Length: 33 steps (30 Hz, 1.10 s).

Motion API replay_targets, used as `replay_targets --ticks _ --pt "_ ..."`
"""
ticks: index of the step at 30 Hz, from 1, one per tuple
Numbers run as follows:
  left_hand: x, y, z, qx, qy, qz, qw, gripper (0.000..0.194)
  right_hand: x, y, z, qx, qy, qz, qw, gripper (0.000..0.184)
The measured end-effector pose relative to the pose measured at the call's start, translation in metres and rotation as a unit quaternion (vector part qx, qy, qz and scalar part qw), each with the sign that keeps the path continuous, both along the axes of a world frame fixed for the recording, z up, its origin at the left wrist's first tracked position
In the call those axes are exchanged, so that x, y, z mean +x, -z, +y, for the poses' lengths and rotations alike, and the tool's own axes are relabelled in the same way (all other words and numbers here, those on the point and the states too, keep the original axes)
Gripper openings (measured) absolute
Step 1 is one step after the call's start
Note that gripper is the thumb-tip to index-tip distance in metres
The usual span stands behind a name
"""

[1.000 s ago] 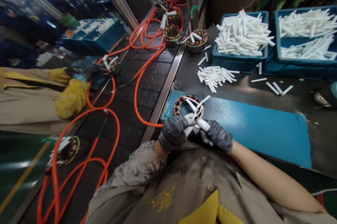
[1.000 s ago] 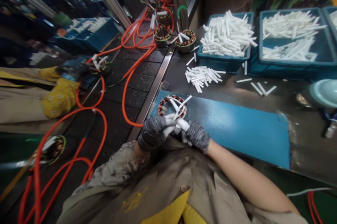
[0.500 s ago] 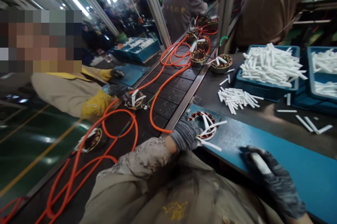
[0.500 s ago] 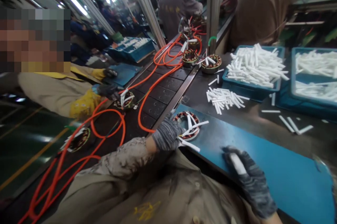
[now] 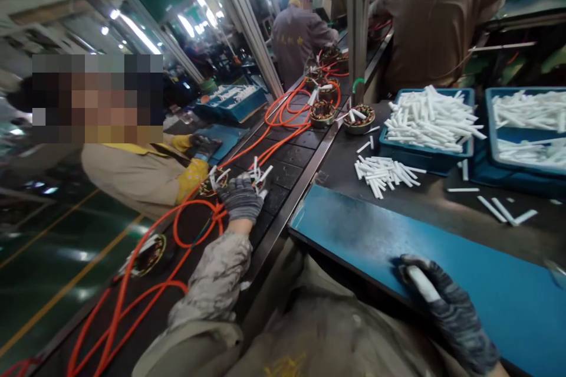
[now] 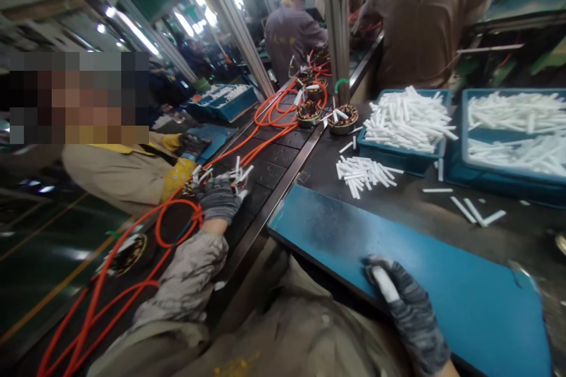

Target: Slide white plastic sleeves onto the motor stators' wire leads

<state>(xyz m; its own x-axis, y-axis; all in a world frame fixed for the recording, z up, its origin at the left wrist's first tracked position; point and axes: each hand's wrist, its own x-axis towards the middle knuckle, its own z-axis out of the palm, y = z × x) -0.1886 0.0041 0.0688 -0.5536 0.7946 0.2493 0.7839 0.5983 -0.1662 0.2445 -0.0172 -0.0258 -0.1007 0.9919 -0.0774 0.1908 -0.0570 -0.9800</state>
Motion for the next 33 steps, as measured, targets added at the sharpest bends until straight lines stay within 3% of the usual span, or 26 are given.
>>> replay_targets --ticks 2,4,6,8,11,15,17,20,24,27,29,31,33 --pt "0.021 0.005 0.001 0.053 0.080 0.003 0.995 0.062 0.000 0.001 0.000 0.016 -0.004 -0.006 1.000 0.035" --pt "0.051 0.007 0.004 0.037 0.223 -0.068 0.972 0.052 -0.001 0.003 -0.001 0.042 -0.001 -0.025 0.999 0.034" --pt "0.087 0.008 0.011 -0.016 0.373 -0.169 0.912 0.043 -0.002 0.008 -0.002 0.079 -0.004 -0.057 0.995 0.032" --pt "0.124 0.009 0.022 -0.078 0.484 -0.241 0.837 0.041 -0.004 0.013 -0.003 0.132 -0.020 -0.094 0.987 0.029" --pt "0.172 0.013 0.044 -0.175 0.569 -0.246 0.765 0.044 -0.009 0.020 -0.003 0.222 -0.059 -0.150 0.962 0.025" --pt "0.211 0.026 0.070 -0.204 0.622 -0.188 0.732 0.047 -0.014 0.024 -0.003 0.304 -0.066 -0.211 0.927 0.023" --pt "0.217 0.037 0.082 -0.177 0.618 -0.208 0.738 0.046 -0.016 0.024 -0.004 0.325 -0.062 -0.233 0.915 0.022" --pt "0.208 0.053 0.101 -0.092 0.564 -0.300 0.764 0.039 -0.020 0.020 -0.005 0.347 -0.058 -0.259 0.899 0.021" --pt "0.157 0.059 0.118 0.021 0.455 -0.370 0.810 0.030 -0.024 0.014 -0.004 0.371 -0.046 -0.277 0.885 0.021" --pt "0.092 0.050 0.116 0.043 0.327 -0.316 0.889 0.036 -0.025 0.013 -0.004 0.366 -0.044 -0.279 0.887 0.022" --pt "0.049 0.044 0.105 0.033 0.247 -0.207 0.946 0.045 -0.025 0.015 -0.005 0.356 -0.046 -0.283 0.890 0.022" --pt "0.016 0.041 0.087 0.027 0.182 -0.124 0.975 0.050 -0.023 0.018 -0.006 0.350 -0.051 -0.287 0.890 0.023" --pt "-0.001 0.043 0.066 0.005 0.176 -0.077 0.981 0.052 -0.022 0.020 -0.006 0.351 -0.056 -0.288 0.889 0.023"
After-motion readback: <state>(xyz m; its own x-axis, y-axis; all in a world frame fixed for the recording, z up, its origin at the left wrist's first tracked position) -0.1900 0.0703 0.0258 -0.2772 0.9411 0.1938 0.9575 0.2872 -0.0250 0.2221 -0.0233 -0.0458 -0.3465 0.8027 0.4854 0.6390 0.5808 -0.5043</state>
